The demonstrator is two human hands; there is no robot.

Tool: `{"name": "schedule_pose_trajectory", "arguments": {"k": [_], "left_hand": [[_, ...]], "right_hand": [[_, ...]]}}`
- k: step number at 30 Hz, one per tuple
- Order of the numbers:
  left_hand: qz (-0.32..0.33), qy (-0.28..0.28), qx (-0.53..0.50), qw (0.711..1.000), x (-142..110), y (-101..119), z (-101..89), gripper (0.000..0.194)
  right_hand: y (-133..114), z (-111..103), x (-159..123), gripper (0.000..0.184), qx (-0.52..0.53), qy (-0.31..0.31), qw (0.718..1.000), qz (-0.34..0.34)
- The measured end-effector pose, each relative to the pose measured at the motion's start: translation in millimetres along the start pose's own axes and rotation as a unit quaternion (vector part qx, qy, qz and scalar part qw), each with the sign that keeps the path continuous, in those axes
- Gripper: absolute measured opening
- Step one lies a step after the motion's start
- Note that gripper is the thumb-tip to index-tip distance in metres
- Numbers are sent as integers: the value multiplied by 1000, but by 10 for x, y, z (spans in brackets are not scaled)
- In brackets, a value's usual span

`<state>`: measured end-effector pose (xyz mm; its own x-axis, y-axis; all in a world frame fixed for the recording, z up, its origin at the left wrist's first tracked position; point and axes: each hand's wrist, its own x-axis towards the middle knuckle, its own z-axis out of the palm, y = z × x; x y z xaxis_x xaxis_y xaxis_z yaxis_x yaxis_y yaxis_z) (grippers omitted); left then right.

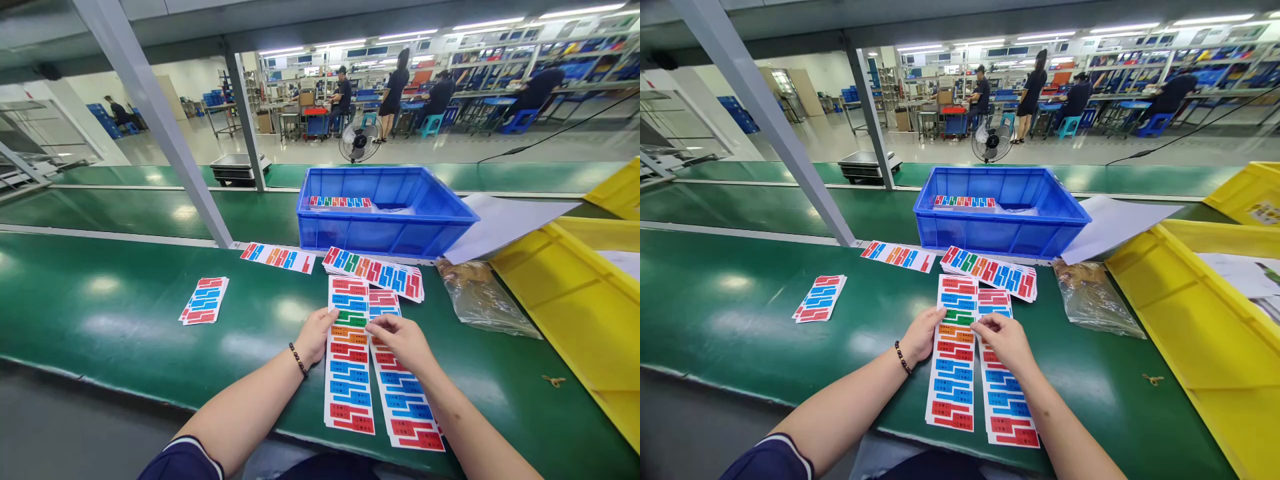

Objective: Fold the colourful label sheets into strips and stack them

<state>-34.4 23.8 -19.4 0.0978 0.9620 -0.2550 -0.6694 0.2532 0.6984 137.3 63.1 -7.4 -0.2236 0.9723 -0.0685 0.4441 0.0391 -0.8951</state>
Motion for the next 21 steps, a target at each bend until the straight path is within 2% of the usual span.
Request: {"name": "schedule_pose_trajectory", "arguments": {"k": [2, 10, 15, 18, 19, 21], "left_hand": [[1, -9, 0, 1000, -4, -5, 7, 33], [0, 6, 2, 1000, 24, -18, -17, 37], [19, 32, 5, 999, 45, -20, -43, 37], [32, 46, -2, 998, 58, -15, -54, 34], [35, 49, -3, 998, 60, -12, -55, 34], [42, 54, -6, 998, 58, -1, -51, 34]], "right_hand": [[-56, 79, -6, 25, 47, -41, 997, 35], [11, 38, 17, 28, 191, -70, 974, 97], [77, 21, 29, 26, 159, -10, 985, 67], [121, -57, 42, 26, 179, 1, 982, 54], [138, -99, 47, 29, 188, 1, 981, 44], [175, -198, 55, 47, 185, 5, 983, 19]]}}
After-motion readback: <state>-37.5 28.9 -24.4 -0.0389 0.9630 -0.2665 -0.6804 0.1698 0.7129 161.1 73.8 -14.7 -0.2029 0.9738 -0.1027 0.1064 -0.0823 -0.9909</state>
